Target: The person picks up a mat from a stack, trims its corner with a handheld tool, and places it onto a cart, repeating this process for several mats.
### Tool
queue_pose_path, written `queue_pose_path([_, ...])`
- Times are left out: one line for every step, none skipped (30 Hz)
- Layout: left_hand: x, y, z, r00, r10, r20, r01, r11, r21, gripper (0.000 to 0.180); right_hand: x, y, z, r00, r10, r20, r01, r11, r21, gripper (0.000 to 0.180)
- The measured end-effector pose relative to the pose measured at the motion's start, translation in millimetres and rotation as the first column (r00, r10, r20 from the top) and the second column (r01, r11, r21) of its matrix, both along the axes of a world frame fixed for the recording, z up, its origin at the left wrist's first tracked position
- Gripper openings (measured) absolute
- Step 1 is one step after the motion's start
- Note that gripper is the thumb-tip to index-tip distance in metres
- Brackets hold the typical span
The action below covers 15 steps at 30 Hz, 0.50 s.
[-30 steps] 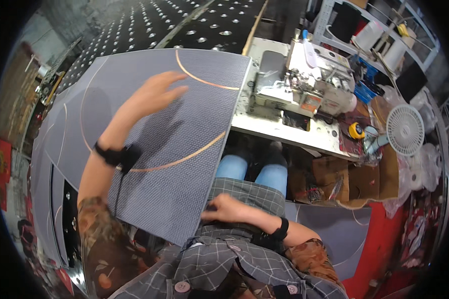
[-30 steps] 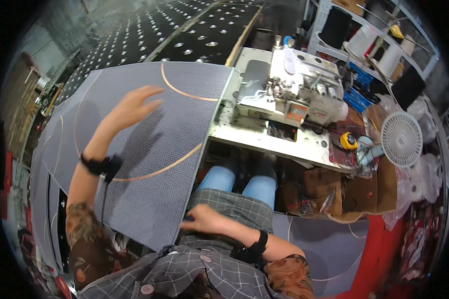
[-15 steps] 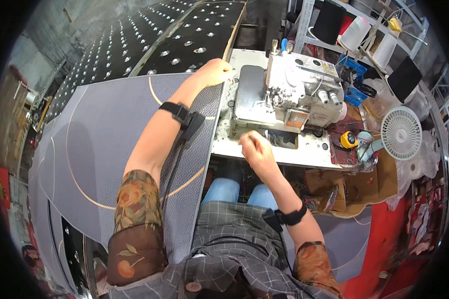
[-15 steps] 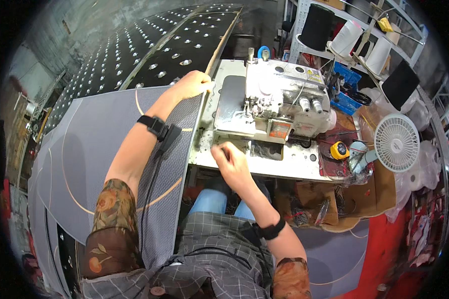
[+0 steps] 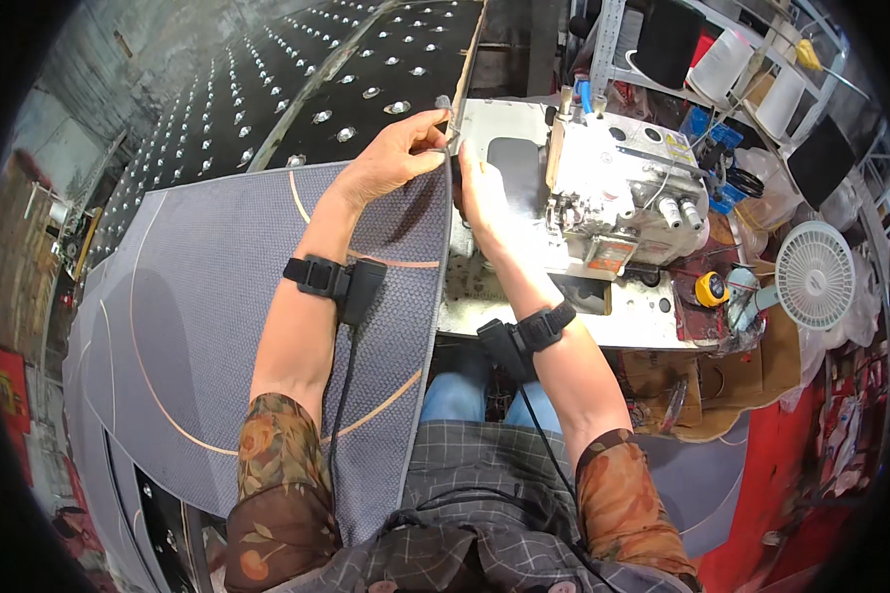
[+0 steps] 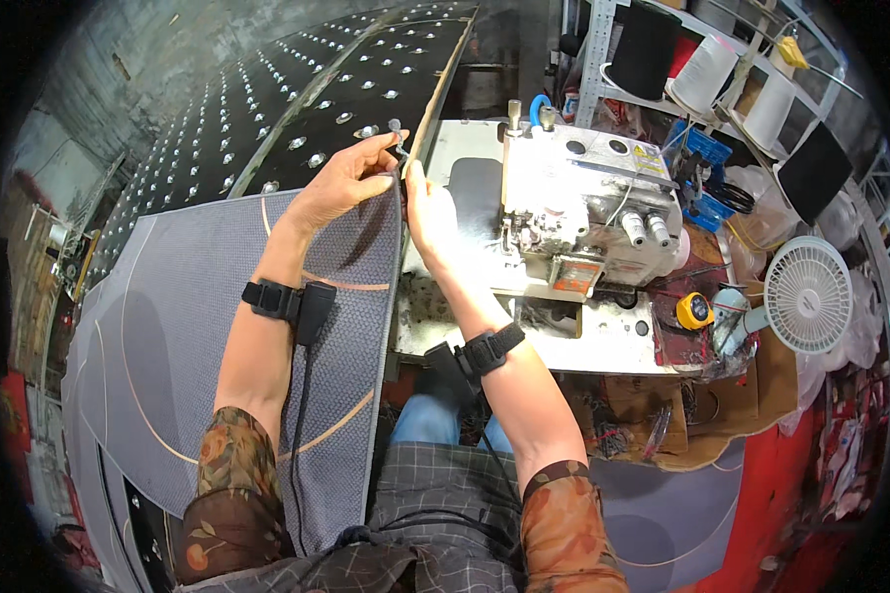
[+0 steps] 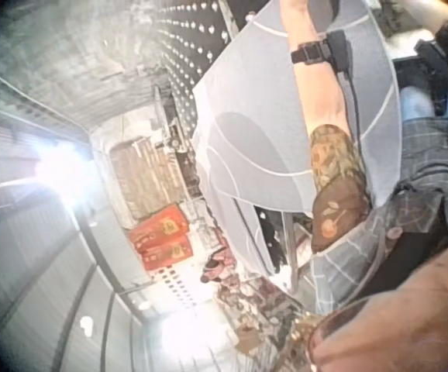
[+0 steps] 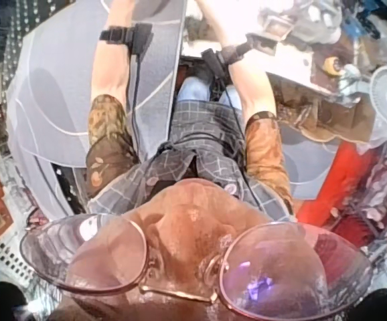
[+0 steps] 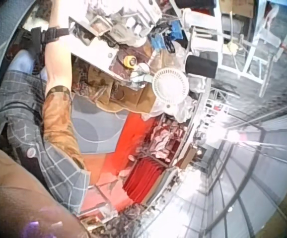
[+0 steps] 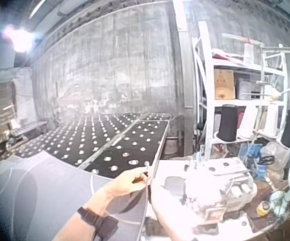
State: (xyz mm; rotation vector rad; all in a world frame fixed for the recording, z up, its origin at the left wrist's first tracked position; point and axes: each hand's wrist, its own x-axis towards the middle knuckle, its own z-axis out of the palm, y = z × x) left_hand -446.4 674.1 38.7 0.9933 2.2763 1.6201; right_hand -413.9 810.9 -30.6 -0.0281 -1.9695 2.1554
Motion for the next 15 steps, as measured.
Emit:
queue_pose_path([0,-1,0,0.999,0.02,-0.028,-0.021,1.0,-0.017,0.054,-2,-3,0,0.999,-0.015,0.03,0.016,0.999,-0.031,0.055])
queue_pose_path([0,-1,-1,0.998,0.04,-0.043,-0.042,0.998,-0.036,0.053,-4,-6,-1,0.999,-0.015,0.032,0.016,0.999,-0.031,0.055])
queue_pose_path([-1,-1,-2,0.998,0.04,-0.054,-0.042,0.999,-0.032,0.053,-6,-8,-1,0.999,-0.038,-0.014,0.038,0.999,-0.015,0.057])
queue_pose_path([-1,-1,-3,0.996,0.071,-0.061,-0.072,0.997,-0.018,0.044,-7,-9,-2,0.996,-0.06,-0.063,0.06,0.998,0.0,0.058])
queue_pose_path([-1,-1,-3,0.993,0.093,-0.079,-0.092,0.996,0.008,0.035,-8,-10,-2,0.996,-0.058,-0.064,0.058,0.998,0.001,0.058])
queue_pose_path([-2,-1,-4,0.992,0.105,-0.073,-0.105,0.994,-0.002,0.035,-9,-11,-3,0.983,-0.126,-0.132,0.13,0.991,0.028,0.057])
queue_pose_path([-2,-1,-4,0.992,0.098,-0.078,-0.097,0.995,0.017,0.028,-10,-12,-3,0.967,-0.186,-0.176,0.199,0.979,0.054,0.057])
queue_pose_path([-2,-1,-4,0.994,0.083,-0.072,-0.081,0.996,0.036,0.022,-10,-12,-3,0.962,-0.187,-0.201,0.201,0.978,0.051,0.057])
queue_pose_path([-3,-1,-4,0.992,0.092,-0.082,-0.089,0.995,0.038,0.022,-11,-12,-2,0.966,-0.195,-0.167,0.21,0.975,0.077,0.054])
queue_pose_path([-3,-1,-4,0.991,0.093,-0.096,-0.091,0.996,0.024,0.022,-11,-12,-2,0.967,-0.215,-0.133,0.229,0.968,0.103,0.052])
queue_pose_path([-3,-1,-4,0.99,0.108,-0.094,-0.107,0.994,0.008,0.023,-11,-13,-1,0.97,-0.204,-0.132,0.218,0.971,0.102,0.052])
queue_pose_path([-3,0,-3,0.99,0.094,-0.108,-0.093,0.996,0.008,0.023,-12,-13,0,0.964,-0.235,-0.127,0.249,0.962,0.116,0.048])
queue_pose_path([-2,0,-3,0.987,0.115,-0.11,-0.113,0.993,0.024,0.022,-12,-13,1,0.956,-0.26,-0.133,0.276,0.953,0.126,0.044])
queue_pose_path([-2,0,-4,0.987,0.124,-0.104,-0.12,0.992,0.045,0.022,-12,-13,1,0.957,-0.265,-0.119,0.28,0.952,0.128,0.044])
queue_pose_path([-1,1,-3,0.985,0.133,-0.109,-0.13,0.991,0.037,0.022,-12,-13,1,0.95,-0.28,-0.137,0.294,0.95,0.1,0.043])
